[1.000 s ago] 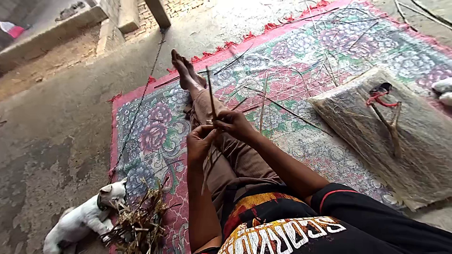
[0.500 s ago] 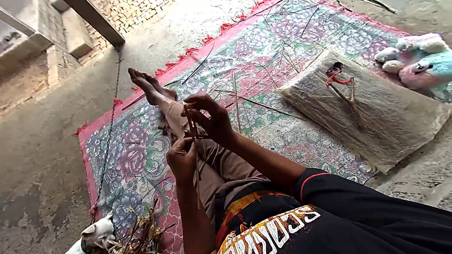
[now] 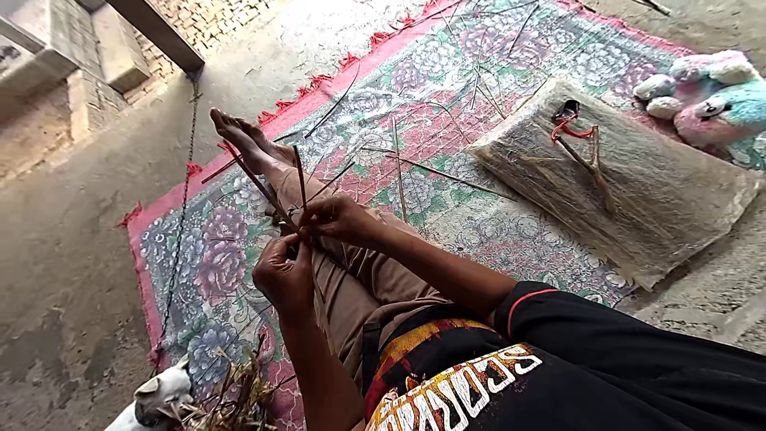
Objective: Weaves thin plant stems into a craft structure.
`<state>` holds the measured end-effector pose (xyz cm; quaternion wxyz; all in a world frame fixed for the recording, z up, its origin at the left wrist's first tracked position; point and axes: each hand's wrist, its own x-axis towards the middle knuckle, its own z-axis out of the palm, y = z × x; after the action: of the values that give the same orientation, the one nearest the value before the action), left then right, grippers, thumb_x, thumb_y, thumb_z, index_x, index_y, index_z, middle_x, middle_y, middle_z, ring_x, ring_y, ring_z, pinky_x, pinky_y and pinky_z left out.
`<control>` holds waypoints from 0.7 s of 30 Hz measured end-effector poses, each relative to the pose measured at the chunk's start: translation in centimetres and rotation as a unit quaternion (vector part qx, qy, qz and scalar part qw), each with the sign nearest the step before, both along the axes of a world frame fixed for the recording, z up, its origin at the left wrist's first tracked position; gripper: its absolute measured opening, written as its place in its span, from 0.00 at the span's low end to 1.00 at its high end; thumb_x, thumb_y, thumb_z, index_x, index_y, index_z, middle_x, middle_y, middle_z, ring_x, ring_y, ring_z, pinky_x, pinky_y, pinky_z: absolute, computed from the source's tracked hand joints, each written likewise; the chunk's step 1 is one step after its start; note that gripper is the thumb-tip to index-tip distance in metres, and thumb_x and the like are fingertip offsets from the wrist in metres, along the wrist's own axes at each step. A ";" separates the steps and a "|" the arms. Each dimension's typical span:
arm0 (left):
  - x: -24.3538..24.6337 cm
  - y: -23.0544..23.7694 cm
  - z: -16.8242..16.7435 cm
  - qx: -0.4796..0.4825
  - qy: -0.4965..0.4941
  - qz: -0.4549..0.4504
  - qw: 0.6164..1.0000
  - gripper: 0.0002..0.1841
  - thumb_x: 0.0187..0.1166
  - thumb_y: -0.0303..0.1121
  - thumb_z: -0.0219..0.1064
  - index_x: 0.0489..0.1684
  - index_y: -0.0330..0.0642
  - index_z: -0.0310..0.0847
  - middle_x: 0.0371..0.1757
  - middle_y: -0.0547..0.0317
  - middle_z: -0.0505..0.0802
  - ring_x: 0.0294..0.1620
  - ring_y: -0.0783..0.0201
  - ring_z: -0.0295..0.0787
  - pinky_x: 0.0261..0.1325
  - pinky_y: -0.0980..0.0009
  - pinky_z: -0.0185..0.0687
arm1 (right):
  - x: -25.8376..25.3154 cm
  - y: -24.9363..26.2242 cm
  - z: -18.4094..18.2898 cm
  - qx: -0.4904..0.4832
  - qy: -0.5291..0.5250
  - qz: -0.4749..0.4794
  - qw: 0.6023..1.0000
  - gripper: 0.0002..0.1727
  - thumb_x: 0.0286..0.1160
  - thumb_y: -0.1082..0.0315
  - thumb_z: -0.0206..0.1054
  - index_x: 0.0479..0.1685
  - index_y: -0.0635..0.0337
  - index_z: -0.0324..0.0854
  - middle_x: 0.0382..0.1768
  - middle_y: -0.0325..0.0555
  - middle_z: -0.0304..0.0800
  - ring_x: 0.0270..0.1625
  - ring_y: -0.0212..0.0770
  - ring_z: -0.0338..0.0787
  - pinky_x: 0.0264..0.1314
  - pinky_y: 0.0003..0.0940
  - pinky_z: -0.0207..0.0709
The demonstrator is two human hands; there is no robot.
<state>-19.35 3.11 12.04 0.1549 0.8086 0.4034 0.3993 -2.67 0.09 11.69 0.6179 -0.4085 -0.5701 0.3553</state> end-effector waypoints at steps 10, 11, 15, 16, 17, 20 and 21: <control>-1.5 0.9 -0.3 -0.163 -0.107 -0.121 0.973 0.08 0.74 0.25 0.72 0.47 0.35 0.91 0.40 0.67 0.94 0.33 0.82 0.85 0.38 0.84 0.81 | 1.1 -0.4 -0.2 0.029 -0.070 0.020 0.997 0.04 0.70 0.79 0.73 0.40 0.72 0.90 0.39 0.54 0.89 0.44 0.40 0.88 0.52 0.35 0.82; -2.0 1.1 -0.3 -0.196 -0.141 -0.140 0.960 0.08 0.76 0.24 0.69 0.48 0.36 0.91 0.41 0.67 0.95 0.35 0.80 0.88 0.41 0.82 0.85 | 1.3 -0.4 -0.3 0.038 -0.064 0.035 0.997 0.04 0.70 0.79 0.73 0.39 0.74 0.89 0.38 0.55 0.89 0.44 0.39 0.88 0.52 0.35 0.82; -3.1 1.8 -1.1 -0.196 -0.138 -0.165 0.957 0.10 0.70 0.23 0.72 0.47 0.37 0.91 0.44 0.67 0.95 0.38 0.78 0.87 0.42 0.81 0.84 | 1.2 0.0 -0.6 0.051 -0.020 0.038 0.998 0.05 0.76 0.78 0.68 0.39 0.74 0.85 0.27 0.45 0.85 0.28 0.27 0.81 0.35 0.24 0.77; -3.0 1.7 -1.1 -0.193 -0.130 -0.184 0.955 0.11 0.69 0.25 0.73 0.48 0.38 0.91 0.47 0.68 0.93 0.42 0.78 0.88 0.45 0.80 0.85 | 1.1 0.0 -0.7 0.035 -0.002 0.021 0.999 0.06 0.78 0.77 0.67 0.40 0.74 0.84 0.24 0.44 0.83 0.24 0.27 0.78 0.32 0.24 0.76; -2.8 1.5 -1.1 -0.188 -0.127 -0.200 0.953 0.12 0.69 0.27 0.75 0.50 0.38 0.90 0.49 0.68 0.92 0.44 0.79 0.87 0.46 0.80 0.84 | 1.1 -0.1 -0.7 0.009 0.017 0.003 1.000 0.07 0.80 0.75 0.66 0.42 0.73 0.84 0.22 0.42 0.82 0.23 0.27 0.78 0.30 0.26 0.76; -1.2 0.6 -0.9 -0.197 -0.164 -0.195 0.947 0.15 0.65 0.23 0.78 0.50 0.39 0.88 0.49 0.68 0.92 0.38 0.78 0.86 0.40 0.81 0.84 | 1.7 -0.1 -0.8 -0.061 0.092 -0.011 0.994 0.08 0.82 0.72 0.64 0.43 0.71 0.81 0.24 0.43 0.82 0.23 0.31 0.83 0.30 0.31 0.85; -0.5 0.2 -0.9 -0.203 -0.184 -0.176 0.945 0.13 0.66 0.22 0.78 0.48 0.39 0.89 0.46 0.68 0.93 0.36 0.78 0.87 0.40 0.80 0.86 | 2.0 -0.1 -0.8 -0.073 0.116 -0.004 0.991 0.07 0.82 0.73 0.64 0.44 0.71 0.81 0.24 0.42 0.83 0.23 0.31 0.84 0.31 0.31 0.86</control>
<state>-19.83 3.29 11.16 0.4553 0.7304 0.2920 0.4170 -0.71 -0.06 10.85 0.6500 -0.4110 -0.4654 0.4382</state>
